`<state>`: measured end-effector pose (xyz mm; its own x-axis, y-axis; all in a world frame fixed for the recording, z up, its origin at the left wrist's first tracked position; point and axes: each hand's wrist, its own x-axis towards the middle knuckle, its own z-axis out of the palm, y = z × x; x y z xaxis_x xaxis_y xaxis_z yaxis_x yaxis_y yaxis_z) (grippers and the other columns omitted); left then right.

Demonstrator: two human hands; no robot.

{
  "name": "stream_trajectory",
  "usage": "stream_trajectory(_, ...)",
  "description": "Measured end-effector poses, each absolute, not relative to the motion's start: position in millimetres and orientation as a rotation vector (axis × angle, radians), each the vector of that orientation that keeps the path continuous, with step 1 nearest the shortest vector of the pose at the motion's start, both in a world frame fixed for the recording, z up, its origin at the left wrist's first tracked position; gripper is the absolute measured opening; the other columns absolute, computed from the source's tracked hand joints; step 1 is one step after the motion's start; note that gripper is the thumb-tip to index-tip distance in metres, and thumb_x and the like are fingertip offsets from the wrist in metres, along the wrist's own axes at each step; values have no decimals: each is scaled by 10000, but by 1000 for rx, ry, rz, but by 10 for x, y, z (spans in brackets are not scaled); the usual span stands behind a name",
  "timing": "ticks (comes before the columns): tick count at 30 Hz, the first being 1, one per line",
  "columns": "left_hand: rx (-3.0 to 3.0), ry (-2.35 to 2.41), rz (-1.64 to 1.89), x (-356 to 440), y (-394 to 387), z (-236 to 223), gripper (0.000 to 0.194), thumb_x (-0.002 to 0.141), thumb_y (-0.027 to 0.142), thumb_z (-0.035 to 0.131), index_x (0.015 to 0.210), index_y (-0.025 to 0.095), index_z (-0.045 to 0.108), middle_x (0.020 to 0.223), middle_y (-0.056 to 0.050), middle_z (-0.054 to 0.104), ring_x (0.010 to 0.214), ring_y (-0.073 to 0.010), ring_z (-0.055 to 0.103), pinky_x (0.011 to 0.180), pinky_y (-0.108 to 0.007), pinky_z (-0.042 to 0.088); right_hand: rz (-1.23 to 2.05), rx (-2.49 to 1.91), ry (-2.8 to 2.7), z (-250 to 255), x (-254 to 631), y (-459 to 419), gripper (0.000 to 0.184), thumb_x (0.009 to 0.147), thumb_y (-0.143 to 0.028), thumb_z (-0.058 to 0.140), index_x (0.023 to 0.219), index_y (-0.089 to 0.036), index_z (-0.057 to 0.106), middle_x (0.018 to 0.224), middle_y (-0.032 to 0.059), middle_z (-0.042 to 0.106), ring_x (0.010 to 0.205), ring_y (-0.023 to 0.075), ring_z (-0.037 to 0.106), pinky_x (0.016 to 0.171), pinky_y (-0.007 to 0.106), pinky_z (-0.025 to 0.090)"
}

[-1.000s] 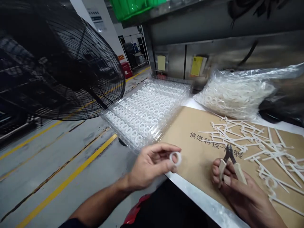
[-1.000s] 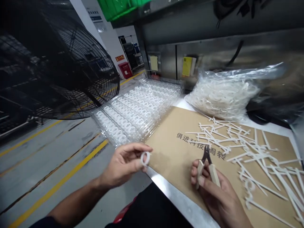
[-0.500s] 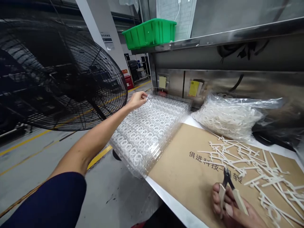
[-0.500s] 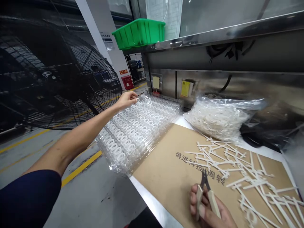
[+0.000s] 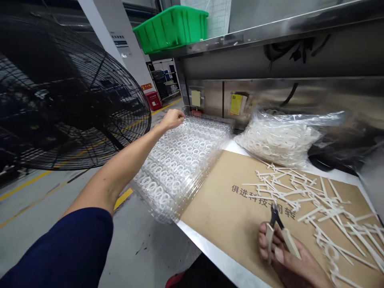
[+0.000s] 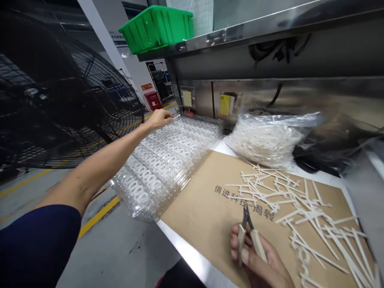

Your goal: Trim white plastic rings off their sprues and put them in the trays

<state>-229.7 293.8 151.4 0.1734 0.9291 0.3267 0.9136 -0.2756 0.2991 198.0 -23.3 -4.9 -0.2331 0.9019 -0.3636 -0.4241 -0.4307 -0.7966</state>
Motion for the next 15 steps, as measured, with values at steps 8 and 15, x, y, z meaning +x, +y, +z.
stream_trajectory(8, 2839, 1274, 690, -813, 2197, 1822, 568, 959, 356, 364, 1153, -55, 704, 839, 26, 595, 919, -32, 554, 1026, -428, 332, 1156, -754, -1946, 79, 1909, -295, 330, 842, -228, 648, 1164, -160, 613, 990, 96, 673, 866, 218, 642, 813, 357, 557)
stream_trajectory(15, 2977, 515, 70, 937, 973, 1079, 192, 907, 281, 646, 1028, 168, 743, 841, -58, 683, 677, -152, 587, 661, -264, 418, 819, -574, -2323, -106, 1839, -372, 388, 801, -222, 629, 1180, -140, 610, 1006, 121, 673, 909, 255, 617, 862, 373, 540)
